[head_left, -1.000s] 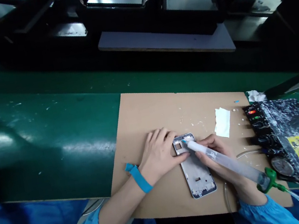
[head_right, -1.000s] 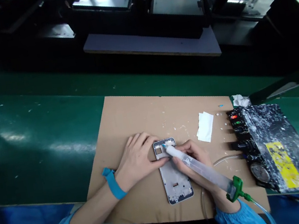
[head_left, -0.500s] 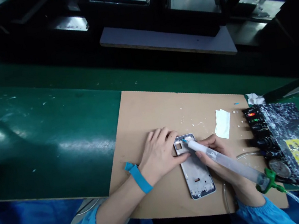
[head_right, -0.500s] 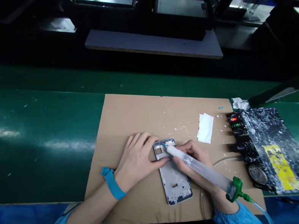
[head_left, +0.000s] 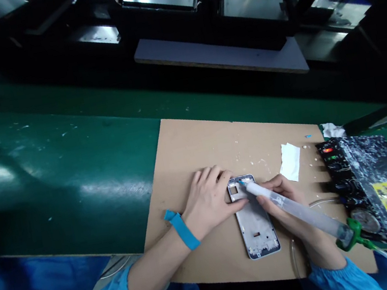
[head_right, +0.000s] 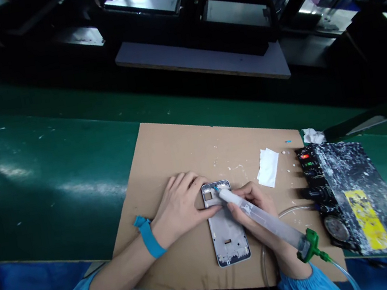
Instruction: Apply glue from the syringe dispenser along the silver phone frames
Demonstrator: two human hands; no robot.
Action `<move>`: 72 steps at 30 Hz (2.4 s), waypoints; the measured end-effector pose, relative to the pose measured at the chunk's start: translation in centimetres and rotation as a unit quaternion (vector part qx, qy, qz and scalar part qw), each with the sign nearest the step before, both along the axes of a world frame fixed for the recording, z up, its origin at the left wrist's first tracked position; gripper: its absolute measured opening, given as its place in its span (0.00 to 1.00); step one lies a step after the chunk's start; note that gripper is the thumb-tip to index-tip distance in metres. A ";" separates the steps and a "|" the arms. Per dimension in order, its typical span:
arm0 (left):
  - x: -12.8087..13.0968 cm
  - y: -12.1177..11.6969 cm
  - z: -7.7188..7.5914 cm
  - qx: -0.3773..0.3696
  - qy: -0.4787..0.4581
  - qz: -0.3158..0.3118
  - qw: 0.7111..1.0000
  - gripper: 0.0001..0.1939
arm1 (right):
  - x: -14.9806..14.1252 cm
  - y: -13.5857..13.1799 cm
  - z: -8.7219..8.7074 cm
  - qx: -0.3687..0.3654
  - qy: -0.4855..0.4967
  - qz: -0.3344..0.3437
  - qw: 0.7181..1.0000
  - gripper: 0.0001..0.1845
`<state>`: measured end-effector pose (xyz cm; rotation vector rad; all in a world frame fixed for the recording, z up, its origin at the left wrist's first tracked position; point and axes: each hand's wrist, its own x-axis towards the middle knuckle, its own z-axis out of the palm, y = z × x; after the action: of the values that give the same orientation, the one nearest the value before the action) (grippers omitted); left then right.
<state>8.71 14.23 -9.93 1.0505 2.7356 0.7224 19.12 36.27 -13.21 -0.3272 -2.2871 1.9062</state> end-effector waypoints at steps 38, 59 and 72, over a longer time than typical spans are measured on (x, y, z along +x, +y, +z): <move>-0.2 0.0 0.4 -0.016 -0.002 -0.003 1.000 0.26 | -0.6 0.1 0.9 -0.037 0.015 0.004 0.999 0.13; -0.2 0.1 0.9 -0.024 -0.018 -0.003 1.000 0.25 | -0.9 0.3 1.6 -0.030 0.002 0.004 1.000 0.17; -0.3 0.1 0.8 -0.019 -0.018 -0.001 1.000 0.24 | -0.8 0.3 1.3 -0.037 0.003 0.001 0.999 0.17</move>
<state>8.46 14.33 -9.11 1.0215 2.7061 0.6783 18.32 36.52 -11.90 -0.3264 -2.2175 1.9932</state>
